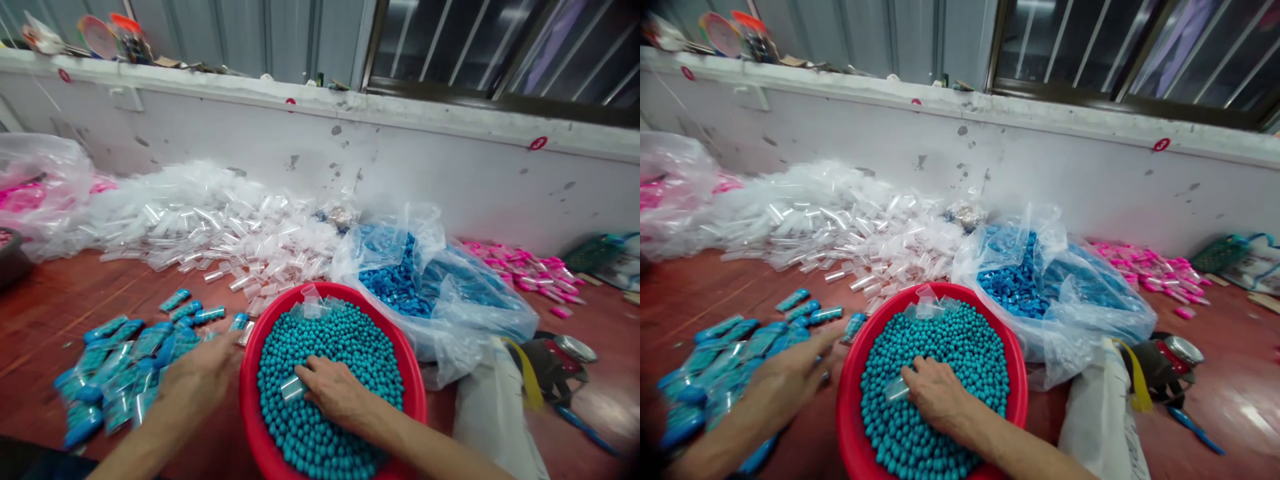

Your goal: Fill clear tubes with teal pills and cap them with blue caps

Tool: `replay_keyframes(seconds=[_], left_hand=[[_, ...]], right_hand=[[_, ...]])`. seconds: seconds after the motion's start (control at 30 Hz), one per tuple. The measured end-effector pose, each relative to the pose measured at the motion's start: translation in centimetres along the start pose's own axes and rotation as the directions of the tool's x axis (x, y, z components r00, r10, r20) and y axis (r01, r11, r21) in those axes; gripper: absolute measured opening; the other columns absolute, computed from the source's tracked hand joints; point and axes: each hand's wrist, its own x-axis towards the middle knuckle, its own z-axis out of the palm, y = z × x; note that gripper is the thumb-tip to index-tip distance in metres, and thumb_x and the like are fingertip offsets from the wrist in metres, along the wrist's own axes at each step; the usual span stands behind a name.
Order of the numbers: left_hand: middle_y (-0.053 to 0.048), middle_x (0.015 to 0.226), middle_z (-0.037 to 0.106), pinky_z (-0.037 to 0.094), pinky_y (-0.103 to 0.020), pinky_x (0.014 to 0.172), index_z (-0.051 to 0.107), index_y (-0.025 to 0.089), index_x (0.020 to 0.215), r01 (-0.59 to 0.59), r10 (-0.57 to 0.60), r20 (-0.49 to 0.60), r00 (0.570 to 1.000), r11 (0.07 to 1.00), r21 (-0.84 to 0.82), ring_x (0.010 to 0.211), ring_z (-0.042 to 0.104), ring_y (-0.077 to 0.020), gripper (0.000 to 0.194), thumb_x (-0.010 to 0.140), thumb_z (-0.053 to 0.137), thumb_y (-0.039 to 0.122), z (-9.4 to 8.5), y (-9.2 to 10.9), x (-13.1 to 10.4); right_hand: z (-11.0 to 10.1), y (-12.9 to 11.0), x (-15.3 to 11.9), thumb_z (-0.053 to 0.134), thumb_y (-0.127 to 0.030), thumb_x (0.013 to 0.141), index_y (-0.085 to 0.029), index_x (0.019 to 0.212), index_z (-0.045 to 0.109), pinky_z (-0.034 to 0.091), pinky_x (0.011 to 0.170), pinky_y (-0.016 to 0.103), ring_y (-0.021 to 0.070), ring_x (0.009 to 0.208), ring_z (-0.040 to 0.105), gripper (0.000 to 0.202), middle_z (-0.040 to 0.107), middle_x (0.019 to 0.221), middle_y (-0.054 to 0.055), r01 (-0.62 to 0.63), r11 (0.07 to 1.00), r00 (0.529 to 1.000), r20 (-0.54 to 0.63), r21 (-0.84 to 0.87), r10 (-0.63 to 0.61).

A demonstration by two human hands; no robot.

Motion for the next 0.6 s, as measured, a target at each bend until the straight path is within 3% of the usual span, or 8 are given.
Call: replay_keyframes(seconds=[0.07,0.13,0.23,0.3,0.4,0.5,0.6], left_hand=[[-0.008,0.100,0.064,0.041,-0.036,0.082,0.058,0.020,0.106,-0.123,0.124,0.108,0.986,0.992,-0.014,0.091,0.055,-0.0259,0.034,0.081,0.037,0.029,3.0,2.8,0.0],[-0.009,0.105,0.062,0.039,-0.040,0.085,0.055,0.023,0.113,-0.194,0.198,0.179,0.964,0.980,-0.038,0.097,0.053,-0.0279,0.037,0.078,0.042,0.024,5.9,5.1,0.1],[-0.010,0.116,0.056,0.034,-0.044,0.091,0.050,0.023,0.119,-0.248,0.249,0.237,0.939,0.968,-0.035,0.111,0.045,-0.0299,0.042,0.079,0.039,0.019,8.6,6.8,0.4],[-0.009,0.115,0.057,0.034,-0.044,0.091,0.051,0.023,0.117,-0.276,0.269,0.284,0.920,0.961,-0.017,0.111,0.045,-0.0294,0.041,0.080,0.036,0.017,9.0,7.1,0.8],[-0.008,0.112,0.058,0.038,-0.043,0.086,0.051,0.023,0.116,-0.264,0.244,0.365,0.899,0.965,0.005,0.104,0.051,-0.0280,0.042,0.077,0.037,0.016,8.3,7.2,1.7],[-0.008,0.113,0.058,0.040,-0.041,0.087,0.049,0.022,0.117,-0.213,0.191,0.407,0.893,0.977,0.010,0.103,0.053,-0.0259,0.046,0.072,0.041,0.016,7.6,7.3,2.5],[-0.008,0.112,0.058,0.041,-0.040,0.086,0.046,0.021,0.120,-0.174,0.138,0.401,0.906,0.983,0.055,0.101,0.055,-0.0252,0.050,0.071,0.042,0.016,7.5,7.2,3.1]], right_hand=[[-0.3,0.1,-0.3,0.052,-0.022,0.079,-0.021,0.103,0.050,0.044,0.060,0.026,0.0190,0.079,0.055,0.024,0.057,0.091,0.003,0.004,1.000,1.000,-0.006,0.026,-0.004],[-1.3,0.8,-0.8,0.053,-0.022,0.079,-0.021,0.105,0.050,0.045,0.065,0.025,0.0181,0.083,0.055,0.026,0.057,0.095,0.003,0.003,0.995,1.000,-0.027,0.102,0.000],[-3.6,3.8,-1.6,0.049,-0.020,0.082,-0.021,0.104,0.054,0.043,0.077,0.025,0.0156,0.090,0.055,0.022,0.058,0.099,0.003,-0.071,0.968,0.983,-0.151,0.243,0.109],[-5.2,7.5,-2.0,0.045,-0.021,0.085,-0.019,0.097,0.058,0.042,0.080,0.025,0.0147,0.089,0.056,0.019,0.061,0.094,0.004,-0.181,0.935,0.930,-0.257,0.305,0.264],[-6.8,14.4,-2.5,0.040,-0.019,0.086,-0.015,0.094,0.061,0.043,0.080,0.026,0.0158,0.089,0.058,0.023,0.063,0.093,0.005,-0.451,0.840,0.795,-0.292,0.301,0.532],[-6.9,21.0,-2.5,0.041,-0.017,0.086,-0.010,0.100,0.059,0.042,0.082,0.032,0.0197,0.091,0.057,0.023,0.063,0.094,0.010,-0.566,0.770,0.718,-0.284,0.294,0.636],[-5.3,25.6,-1.7,0.048,-0.024,0.086,-0.014,0.106,0.054,0.044,0.082,0.036,0.0196,0.095,0.055,0.023,0.057,0.106,0.008,-0.642,0.704,0.666,-0.234,0.302,0.708]])
